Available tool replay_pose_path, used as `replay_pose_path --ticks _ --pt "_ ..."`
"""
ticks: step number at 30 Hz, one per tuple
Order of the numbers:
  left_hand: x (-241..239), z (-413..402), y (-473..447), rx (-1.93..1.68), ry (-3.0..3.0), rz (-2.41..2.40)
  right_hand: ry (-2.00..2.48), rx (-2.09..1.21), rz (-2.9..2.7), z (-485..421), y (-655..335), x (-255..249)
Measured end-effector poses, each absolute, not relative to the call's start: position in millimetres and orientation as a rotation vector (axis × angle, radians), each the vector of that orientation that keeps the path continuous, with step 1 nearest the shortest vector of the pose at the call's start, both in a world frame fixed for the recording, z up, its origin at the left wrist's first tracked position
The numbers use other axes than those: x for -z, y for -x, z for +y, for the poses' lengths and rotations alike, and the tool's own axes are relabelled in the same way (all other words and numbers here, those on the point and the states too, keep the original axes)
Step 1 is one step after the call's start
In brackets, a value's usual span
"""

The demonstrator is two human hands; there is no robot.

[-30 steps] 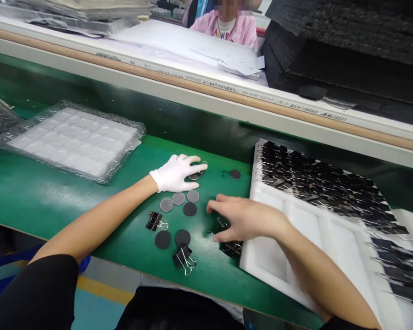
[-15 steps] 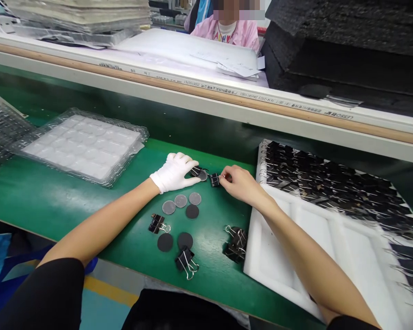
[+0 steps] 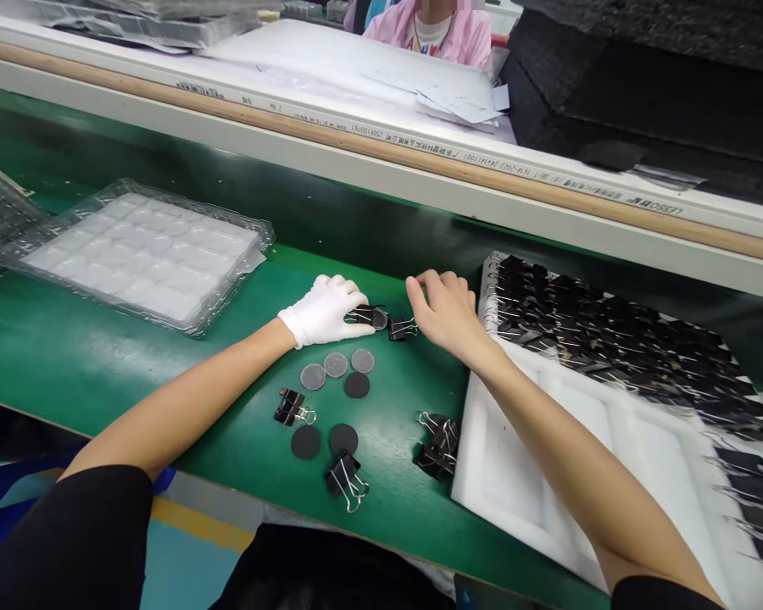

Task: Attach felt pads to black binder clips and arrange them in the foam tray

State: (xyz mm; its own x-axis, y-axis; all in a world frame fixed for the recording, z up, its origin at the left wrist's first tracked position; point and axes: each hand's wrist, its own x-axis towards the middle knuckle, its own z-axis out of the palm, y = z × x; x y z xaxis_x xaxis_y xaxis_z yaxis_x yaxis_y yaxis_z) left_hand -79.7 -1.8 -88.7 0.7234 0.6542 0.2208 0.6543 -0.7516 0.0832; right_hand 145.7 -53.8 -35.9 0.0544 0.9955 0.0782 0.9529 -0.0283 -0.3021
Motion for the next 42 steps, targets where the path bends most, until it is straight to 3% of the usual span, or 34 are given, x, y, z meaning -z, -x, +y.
replay_pose_path --ticks 6,11,16,42 --pt "90.0 -2.3 79.6 0.353 2.894 -1.098 1.992 -0.233 -1.901 -24.3 -118.2 64.7" --pt "89.3 0.0 80.3 0.343 2.92 -1.071 2.065 -0.566 -1.784 -16.2 -122.9 81.3" --pt "87.5 -0.1 81.1 0.335 2.97 -1.077 2.057 -0.449 -1.809 -16.9 -134.6 91.2" --pt "90.5 -14.1 63.4 0.304 2.959 -1.105 2.034 -0.492 -1.756 -20.9 -135.9 90.8"
